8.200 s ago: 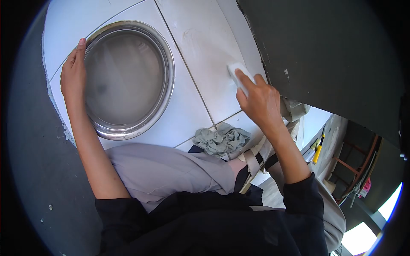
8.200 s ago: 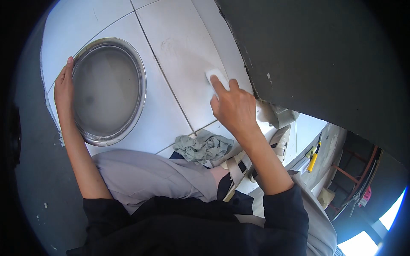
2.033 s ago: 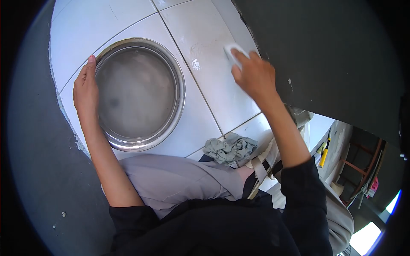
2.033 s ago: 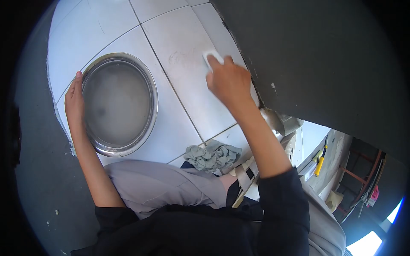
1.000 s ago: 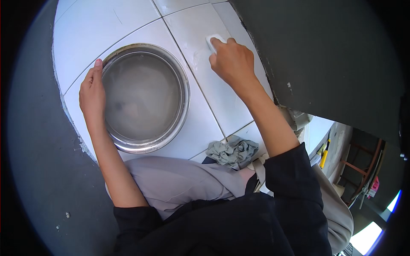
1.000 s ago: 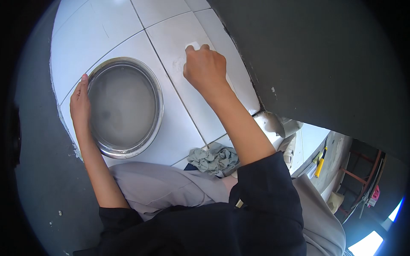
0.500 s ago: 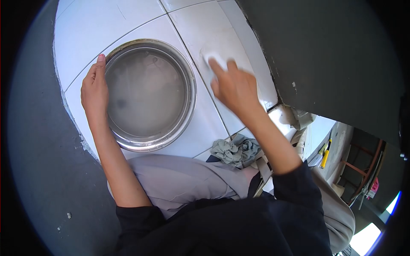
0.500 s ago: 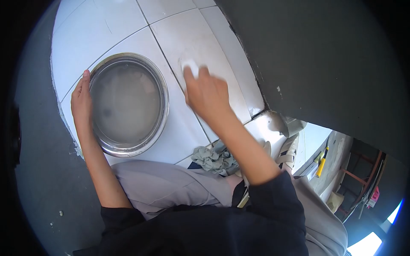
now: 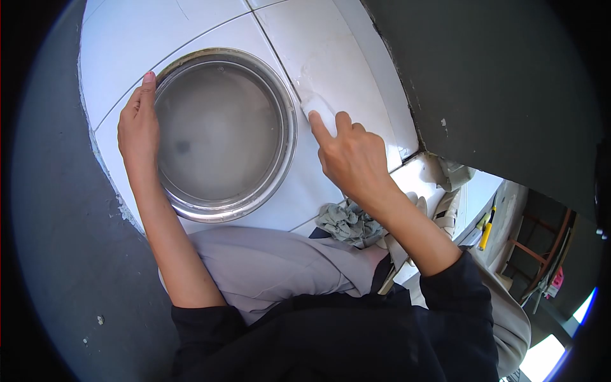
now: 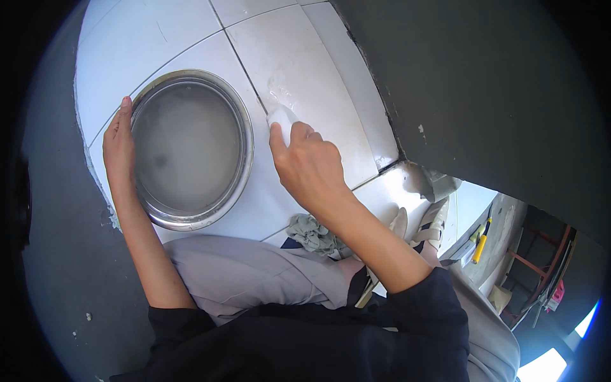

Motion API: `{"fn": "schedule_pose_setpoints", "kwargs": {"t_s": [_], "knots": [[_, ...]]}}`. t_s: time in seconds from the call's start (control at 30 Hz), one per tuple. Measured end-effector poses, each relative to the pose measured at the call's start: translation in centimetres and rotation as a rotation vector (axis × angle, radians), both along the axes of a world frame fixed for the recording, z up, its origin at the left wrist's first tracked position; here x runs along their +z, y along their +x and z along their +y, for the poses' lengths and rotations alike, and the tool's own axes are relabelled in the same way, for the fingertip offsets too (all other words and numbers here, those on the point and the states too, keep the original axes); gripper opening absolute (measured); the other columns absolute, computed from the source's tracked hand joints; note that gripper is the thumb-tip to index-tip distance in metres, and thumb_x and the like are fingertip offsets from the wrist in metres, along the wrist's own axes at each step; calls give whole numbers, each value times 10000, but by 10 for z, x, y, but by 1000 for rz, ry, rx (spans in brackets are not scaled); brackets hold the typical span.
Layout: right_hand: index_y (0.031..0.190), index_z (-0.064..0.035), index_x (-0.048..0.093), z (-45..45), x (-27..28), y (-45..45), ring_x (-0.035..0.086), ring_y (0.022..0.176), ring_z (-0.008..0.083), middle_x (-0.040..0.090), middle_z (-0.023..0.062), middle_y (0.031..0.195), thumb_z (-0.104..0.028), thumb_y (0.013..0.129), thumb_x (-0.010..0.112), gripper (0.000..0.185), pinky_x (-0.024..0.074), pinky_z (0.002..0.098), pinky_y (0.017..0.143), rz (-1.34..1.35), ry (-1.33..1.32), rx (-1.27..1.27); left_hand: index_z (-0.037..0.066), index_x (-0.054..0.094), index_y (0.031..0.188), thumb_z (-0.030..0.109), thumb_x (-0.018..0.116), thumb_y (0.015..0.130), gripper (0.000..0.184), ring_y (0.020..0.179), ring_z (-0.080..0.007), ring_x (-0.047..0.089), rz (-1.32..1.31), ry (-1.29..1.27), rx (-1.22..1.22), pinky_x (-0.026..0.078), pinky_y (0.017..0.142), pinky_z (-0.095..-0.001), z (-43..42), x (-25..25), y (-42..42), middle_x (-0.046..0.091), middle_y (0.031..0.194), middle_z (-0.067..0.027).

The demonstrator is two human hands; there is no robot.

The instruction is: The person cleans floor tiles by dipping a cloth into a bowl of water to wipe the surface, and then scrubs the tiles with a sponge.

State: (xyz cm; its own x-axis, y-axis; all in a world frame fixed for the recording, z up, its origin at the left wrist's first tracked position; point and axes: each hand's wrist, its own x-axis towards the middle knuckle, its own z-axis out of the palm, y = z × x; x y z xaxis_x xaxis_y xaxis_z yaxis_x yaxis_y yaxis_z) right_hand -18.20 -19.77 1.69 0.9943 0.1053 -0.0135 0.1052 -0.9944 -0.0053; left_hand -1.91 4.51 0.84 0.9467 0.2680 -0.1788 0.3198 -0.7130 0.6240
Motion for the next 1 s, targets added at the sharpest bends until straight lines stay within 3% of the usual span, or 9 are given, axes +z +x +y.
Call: {"fn": "schedule_pose_setpoints", "kwargs": {"t_s": [0.1, 0.2, 0.3, 0.4, 0.5, 0.63, 0.73, 0.83, 1.0], "knots": [[1098, -98, 581, 1, -11, 21, 601, 547, 247, 539, 123, 746, -81, 724, 650, 381, 461, 356, 428, -55, 41, -53, 114, 705, 1108, 680, 443, 875, 666, 1035, -272, 608, -32, -40, -1, 405, 959, -351, -2, -1, -1, 688, 1028, -119], [1056, -96, 579, 6, -20, 59, 604, 544, 250, 543, 130, 750, -76, 721, 649, 342, 463, 360, 430, -29, 6, -94, 106, 705, 1106, 680, 445, 875, 671, 1029, -270, 610, -19, -11, -13, 407, 956, -349, 3, -7, 3, 689, 1017, -123], [1080, -19, 618, 0, -13, 33, 624, 571, 235, 568, 148, 739, -43, 716, 627, 364, 468, 327, 400, -140, 107, -13, 107, 709, 1093, 680, 444, 875, 669, 1026, -268, 611, -46, -2, -4, 412, 950, -351, 2, -7, 1, 689, 1013, -124], [1035, -50, 613, -3, -1, -20, 619, 560, 242, 558, 141, 747, -61, 703, 640, 333, 466, 343, 407, 0, 62, -69, 112, 713, 1077, 681, 439, 875, 663, 1023, -264, 611, -32, -18, -3, 415, 946, -351, 2, -5, 1, 689, 1014, -121], [1016, -67, 612, -5, 1, -7, 616, 557, 257, 556, 139, 759, -77, 691, 653, 328, 469, 359, 424, -20, 103, -93, 116, 715, 1065, 679, 438, 876, 655, 1018, -264, 614, 11, 5, 1, 416, 945, -353, 0, -1, 1, 691, 1008, -119], [1092, -82, 587, -12, -23, 60, 610, 548, 265, 557, 139, 780, -87, 704, 649, 393, 473, 365, 432, -118, 101, -108, 120, 717, 1065, 675, 436, 879, 649, 985, -261, 617, -35, 7, -17, 416, 938, -350, 5, -9, 3, 692, 973, -115], [1104, -83, 580, -20, -17, 34, 604, 535, 271, 559, 150, 784, -86, 699, 650, 411, 474, 367, 435, -212, 153, -63, 125, 716, 1073, 673, 436, 879, 645, 967, -260, 618, -21, 6, -19, 418, 931, -349, 2, -3, 3, 691, 950, -109], [1108, -73, 581, -11, 0, -28, 595, 523, 282, 562, 163, 779, -84, 696, 649, 417, 483, 378, 450, 20, 94, -149, 129, 713, 1088, 673, 436, 878, 645, 966, -261, 619, -5, 3, 7, 421, 927, -350, 0, 0, -2, 691, 949, -107], [1168, -122, 591, -14, -8, 0, 614, 557, 288, 567, 159, 806, -138, 736, 638, 435, 498, 398, 489, -17, 88, -201, 130, 708, 1107, 675, 435, 878, 651, 979, -269, 620, -26, 12, -19, 424, 928, -352, 3, -5, 1, 693, 971, -113]]}}
